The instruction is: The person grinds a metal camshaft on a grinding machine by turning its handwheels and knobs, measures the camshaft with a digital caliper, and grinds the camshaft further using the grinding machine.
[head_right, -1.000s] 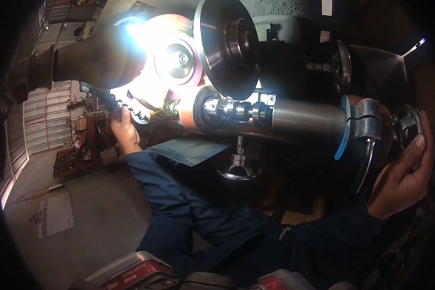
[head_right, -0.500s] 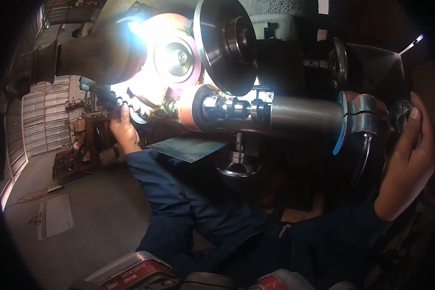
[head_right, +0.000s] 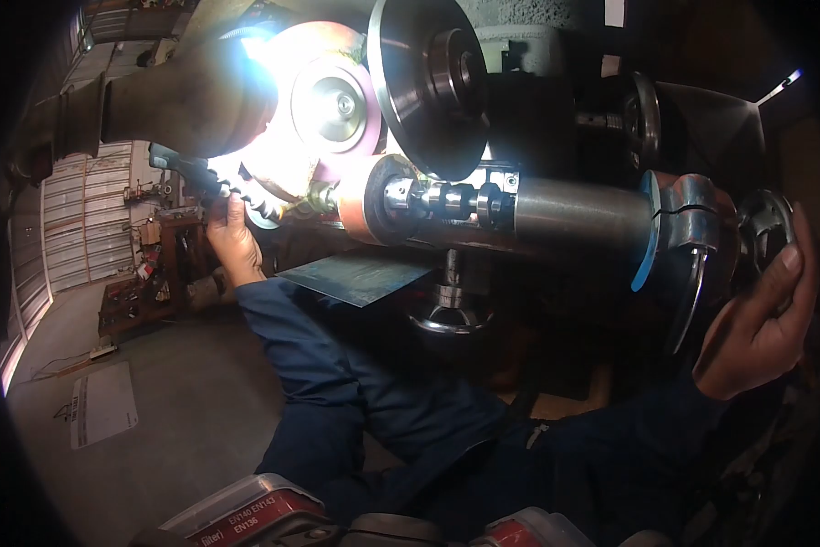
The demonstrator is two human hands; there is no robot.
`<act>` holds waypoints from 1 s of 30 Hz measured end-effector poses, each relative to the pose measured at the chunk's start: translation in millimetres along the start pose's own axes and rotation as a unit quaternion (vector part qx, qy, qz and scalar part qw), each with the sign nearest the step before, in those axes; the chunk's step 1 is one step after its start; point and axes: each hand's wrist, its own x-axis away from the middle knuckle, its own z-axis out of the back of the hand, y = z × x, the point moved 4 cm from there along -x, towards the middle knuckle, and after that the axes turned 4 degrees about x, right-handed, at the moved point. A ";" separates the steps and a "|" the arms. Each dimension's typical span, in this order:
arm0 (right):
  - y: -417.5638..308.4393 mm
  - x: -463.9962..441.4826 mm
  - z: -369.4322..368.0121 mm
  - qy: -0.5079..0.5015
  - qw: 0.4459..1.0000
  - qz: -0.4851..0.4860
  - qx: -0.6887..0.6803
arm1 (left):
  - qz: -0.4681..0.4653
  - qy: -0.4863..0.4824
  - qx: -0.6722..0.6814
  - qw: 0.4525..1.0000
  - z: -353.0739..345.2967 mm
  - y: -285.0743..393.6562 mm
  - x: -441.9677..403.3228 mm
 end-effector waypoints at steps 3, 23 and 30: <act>6.5 5.9 -2.9 0.064 0.994 0.080 -0.047 | 0.002 0.007 0.001 1.000 3.5 -5.4 -2.4; 58.7 35.1 -9.5 0.290 0.898 0.300 0.136 | 0.009 0.006 0.001 1.000 5.1 -6.1 -4.3; 26.1 21.2 0.8 0.101 0.986 0.129 0.020 | 0.006 -0.009 0.007 1.000 0.7 -1.0 -2.8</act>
